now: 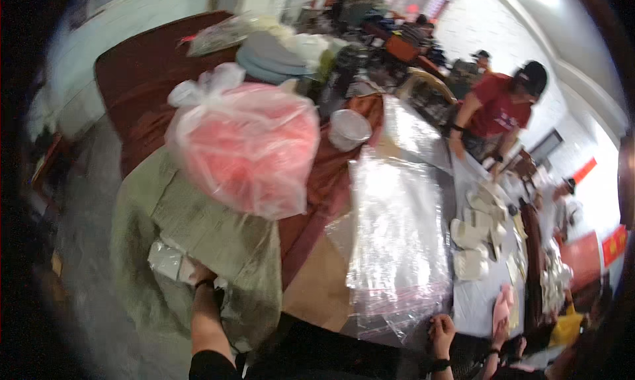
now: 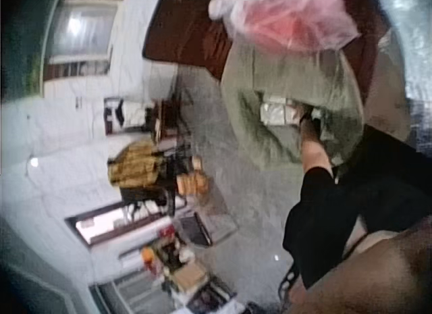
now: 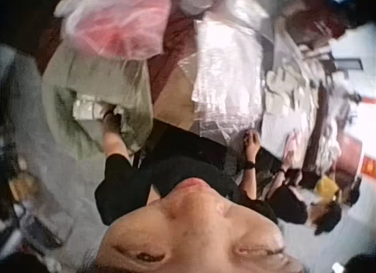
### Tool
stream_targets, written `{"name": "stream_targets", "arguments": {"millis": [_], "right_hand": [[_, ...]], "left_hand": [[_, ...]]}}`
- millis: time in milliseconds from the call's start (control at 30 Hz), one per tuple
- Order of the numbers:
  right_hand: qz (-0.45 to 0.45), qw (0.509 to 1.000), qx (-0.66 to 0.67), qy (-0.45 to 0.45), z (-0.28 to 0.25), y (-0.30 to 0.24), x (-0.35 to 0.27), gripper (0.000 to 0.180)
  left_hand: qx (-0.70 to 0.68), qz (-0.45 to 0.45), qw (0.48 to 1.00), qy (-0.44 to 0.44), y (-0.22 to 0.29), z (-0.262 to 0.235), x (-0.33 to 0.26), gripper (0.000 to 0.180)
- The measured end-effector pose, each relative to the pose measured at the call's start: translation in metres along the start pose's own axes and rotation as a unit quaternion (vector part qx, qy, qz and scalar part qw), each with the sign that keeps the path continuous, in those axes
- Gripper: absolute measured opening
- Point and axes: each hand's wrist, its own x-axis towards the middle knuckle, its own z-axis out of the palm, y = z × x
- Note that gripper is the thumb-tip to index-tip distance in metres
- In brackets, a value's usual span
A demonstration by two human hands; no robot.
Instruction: Manually packaging finished slippers into plastic bags and placing them into a large sack.
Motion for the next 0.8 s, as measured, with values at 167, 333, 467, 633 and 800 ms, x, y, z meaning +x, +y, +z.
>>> {"name": "stream_targets", "arguments": {"millis": [167, 333, 467, 633, 800], "right_hand": [[-0.003, 1.0, 0.015, -0.008, -0.004, -0.009, -0.004, 0.016], [0.005, 0.999, 0.022, -0.039, 0.012, -0.018, -0.001, 0.015], [0.02, 0.997, 0.059, -0.056, 0.012, -0.009, 0.005, 0.011], [-0.063, 0.998, -0.02, 0.006, -0.011, 0.025, 0.006, 0.015], [-0.004, 0.998, 0.04, -0.043, 0.002, -0.016, -0.004, 0.015]], "left_hand": [[-0.083, 0.006, 0.996, -0.045, 0.004, 0.002, 0.033, 0.103], [-0.135, 0.111, 0.984, 0.034, -0.039, 0.047, 0.078, 0.099], [-0.026, 0.18, 0.944, 0.274, -0.142, 0.048, 0.025, 0.083], [-0.443, 0.018, 0.802, 0.401, -0.058, -0.05, -0.087, 0.021], [-0.427, -0.154, 0.724, 0.519, -0.139, 0.046, -0.085, 0.016]]}}
